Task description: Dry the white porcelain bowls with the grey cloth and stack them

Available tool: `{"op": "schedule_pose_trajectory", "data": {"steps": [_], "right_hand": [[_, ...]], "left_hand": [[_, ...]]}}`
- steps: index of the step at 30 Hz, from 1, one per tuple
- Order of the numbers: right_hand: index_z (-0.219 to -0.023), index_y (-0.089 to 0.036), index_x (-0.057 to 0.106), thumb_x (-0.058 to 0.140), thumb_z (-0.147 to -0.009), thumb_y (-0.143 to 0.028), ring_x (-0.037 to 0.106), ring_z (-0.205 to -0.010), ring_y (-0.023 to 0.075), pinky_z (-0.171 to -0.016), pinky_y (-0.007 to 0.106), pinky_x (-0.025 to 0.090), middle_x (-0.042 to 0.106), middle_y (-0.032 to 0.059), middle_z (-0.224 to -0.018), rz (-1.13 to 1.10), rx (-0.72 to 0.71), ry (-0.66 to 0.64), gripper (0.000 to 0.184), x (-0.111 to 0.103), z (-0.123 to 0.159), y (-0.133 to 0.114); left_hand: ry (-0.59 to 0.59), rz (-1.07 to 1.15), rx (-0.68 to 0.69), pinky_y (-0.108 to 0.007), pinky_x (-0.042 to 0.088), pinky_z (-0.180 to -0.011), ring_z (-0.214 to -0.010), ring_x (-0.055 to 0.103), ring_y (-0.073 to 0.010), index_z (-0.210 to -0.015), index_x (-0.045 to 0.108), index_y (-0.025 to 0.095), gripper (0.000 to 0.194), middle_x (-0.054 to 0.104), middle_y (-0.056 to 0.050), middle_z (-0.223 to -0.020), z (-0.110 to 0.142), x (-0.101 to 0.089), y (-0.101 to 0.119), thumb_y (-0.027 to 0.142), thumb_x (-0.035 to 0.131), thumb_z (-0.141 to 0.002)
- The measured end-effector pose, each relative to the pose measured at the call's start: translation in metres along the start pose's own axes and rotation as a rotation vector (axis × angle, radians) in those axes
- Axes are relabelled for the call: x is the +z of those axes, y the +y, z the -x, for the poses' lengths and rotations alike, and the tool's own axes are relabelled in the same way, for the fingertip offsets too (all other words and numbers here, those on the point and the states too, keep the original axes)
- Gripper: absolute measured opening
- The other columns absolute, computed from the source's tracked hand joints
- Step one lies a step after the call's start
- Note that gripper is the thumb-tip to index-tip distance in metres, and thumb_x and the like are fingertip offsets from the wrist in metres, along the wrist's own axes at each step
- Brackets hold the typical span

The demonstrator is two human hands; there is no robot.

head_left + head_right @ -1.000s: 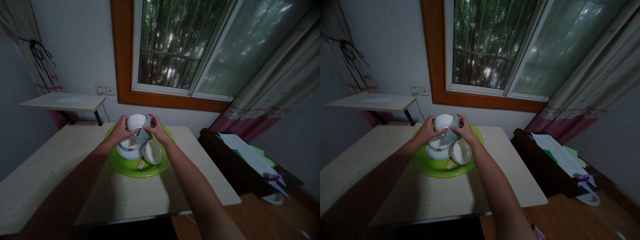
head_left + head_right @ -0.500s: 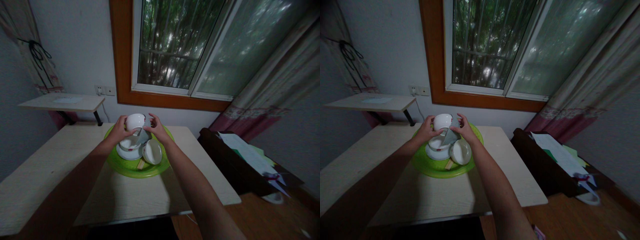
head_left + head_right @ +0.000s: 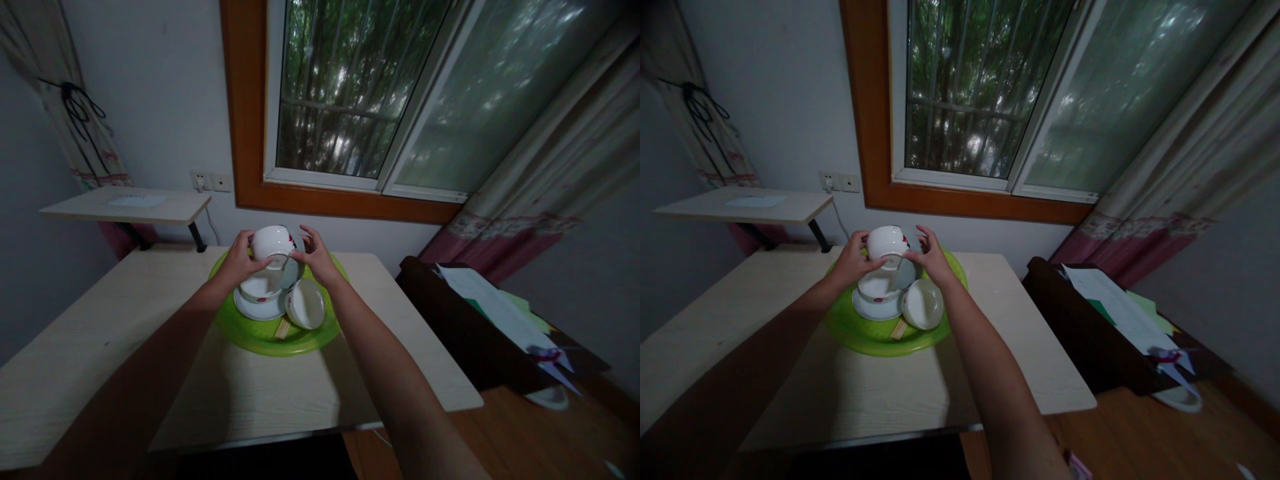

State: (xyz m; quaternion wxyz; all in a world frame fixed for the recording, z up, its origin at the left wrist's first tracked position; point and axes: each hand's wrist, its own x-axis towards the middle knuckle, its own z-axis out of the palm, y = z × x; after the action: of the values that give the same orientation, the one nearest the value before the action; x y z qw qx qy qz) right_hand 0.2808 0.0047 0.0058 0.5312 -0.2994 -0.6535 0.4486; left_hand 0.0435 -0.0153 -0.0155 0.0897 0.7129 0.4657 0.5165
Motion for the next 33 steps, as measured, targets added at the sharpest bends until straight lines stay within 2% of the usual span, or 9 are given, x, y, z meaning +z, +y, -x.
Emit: {"op": "schedule_pose_trajectory", "data": {"steps": [2, 7, 12, 18, 22, 29, 33], "right_hand": [[-0.141, -0.027, 0.046, 0.089, -0.062, -0.047, 0.058, -0.113, 0.0233, -0.103, 0.038, 0.046, 0.063, 0.0051, -0.121, -0.047, -0.002, -0.003, 0.092, 0.0, -0.001, 0.0], [-0.129, -0.026, 0.06, 0.084, -0.07, -0.049, 0.057, -0.121, 0.0243, -0.108, 0.038, 0.044, 0.064, 0.0053, -0.132, -0.069, 0.0, -0.015, 0.068, -0.001, -0.002, 0.002], [-0.117, -0.025, 0.067, 0.077, -0.076, -0.057, 0.062, -0.106, 0.0222, -0.096, 0.034, 0.049, 0.07, 0.0025, -0.117, -0.082, 0.064, -0.052, 0.053, -0.003, -0.003, 0.008], [-0.102, -0.022, 0.068, 0.079, -0.073, -0.058, 0.061, -0.083, 0.0174, -0.077, 0.027, 0.049, 0.07, 0.0001, -0.094, -0.2, 0.113, -0.033, 0.048, -0.003, -0.002, 0.007], [-0.098, -0.022, 0.068, 0.081, -0.071, -0.059, 0.058, -0.078, 0.0162, -0.072, 0.026, 0.048, 0.069, 0.0006, -0.09, -0.256, 0.132, 0.001, 0.048, -0.003, -0.002, 0.005], [-0.097, -0.022, 0.068, 0.08, -0.072, -0.057, 0.057, -0.074, 0.0149, -0.068, 0.025, 0.047, 0.068, -0.0008, -0.087, -0.218, 0.129, 0.0, 0.044, -0.006, -0.002, 0.011], [-0.094, -0.022, 0.067, 0.075, -0.076, -0.062, 0.057, -0.074, 0.0157, -0.068, 0.026, 0.048, 0.067, 0.0001, -0.085, -0.128, 0.11, -0.009, 0.045, -0.008, -0.003, 0.015]], "left_hand": [[0.005, 0.016, -0.02, -0.039, 0.053, -0.091, -0.113, 0.059, -0.0256, -0.125, 0.045, 0.02, 0.071, 0.056, -0.012, -0.124, 0.0, -0.002, 0.003, 0.045, 0.082, -0.069], [0.023, 0.131, -0.074, -0.041, 0.055, -0.091, -0.113, 0.06, -0.0268, -0.126, 0.044, 0.02, 0.073, 0.056, -0.014, -0.126, -0.002, -0.003, 0.0, 0.048, 0.081, -0.069], [0.025, 0.254, -0.082, -0.045, 0.055, -0.095, -0.116, 0.062, -0.0275, -0.128, 0.044, 0.021, 0.073, 0.055, -0.014, -0.129, -0.003, 0.0, -0.012, 0.046, 0.08, -0.07], [-0.045, 0.346, -0.143, -0.048, 0.055, -0.097, -0.115, 0.065, -0.0282, -0.128, 0.044, 0.021, 0.071, 0.059, -0.015, -0.129, -0.003, 0.004, -0.015, 0.045, 0.08, -0.071], [-0.126, 0.359, -0.173, -0.047, 0.058, -0.092, -0.117, 0.065, -0.0294, -0.129, 0.046, 0.022, 0.075, 0.06, -0.016, -0.13, -0.002, 0.007, -0.013, 0.043, 0.084, -0.068], [-0.15, 0.297, -0.118, -0.043, 0.059, -0.089, -0.127, 0.058, -0.0306, -0.131, 0.05, 0.024, 0.078, 0.056, -0.017, -0.138, 0.001, 0.009, -0.007, 0.04, 0.087, -0.064], [-0.144, 0.219, -0.05, -0.046, 0.057, -0.092, -0.124, 0.06, -0.0296, -0.128, 0.052, 0.024, 0.073, 0.057, -0.015, -0.134, 0.002, 0.009, -0.005, 0.037, 0.086, -0.065]]}}
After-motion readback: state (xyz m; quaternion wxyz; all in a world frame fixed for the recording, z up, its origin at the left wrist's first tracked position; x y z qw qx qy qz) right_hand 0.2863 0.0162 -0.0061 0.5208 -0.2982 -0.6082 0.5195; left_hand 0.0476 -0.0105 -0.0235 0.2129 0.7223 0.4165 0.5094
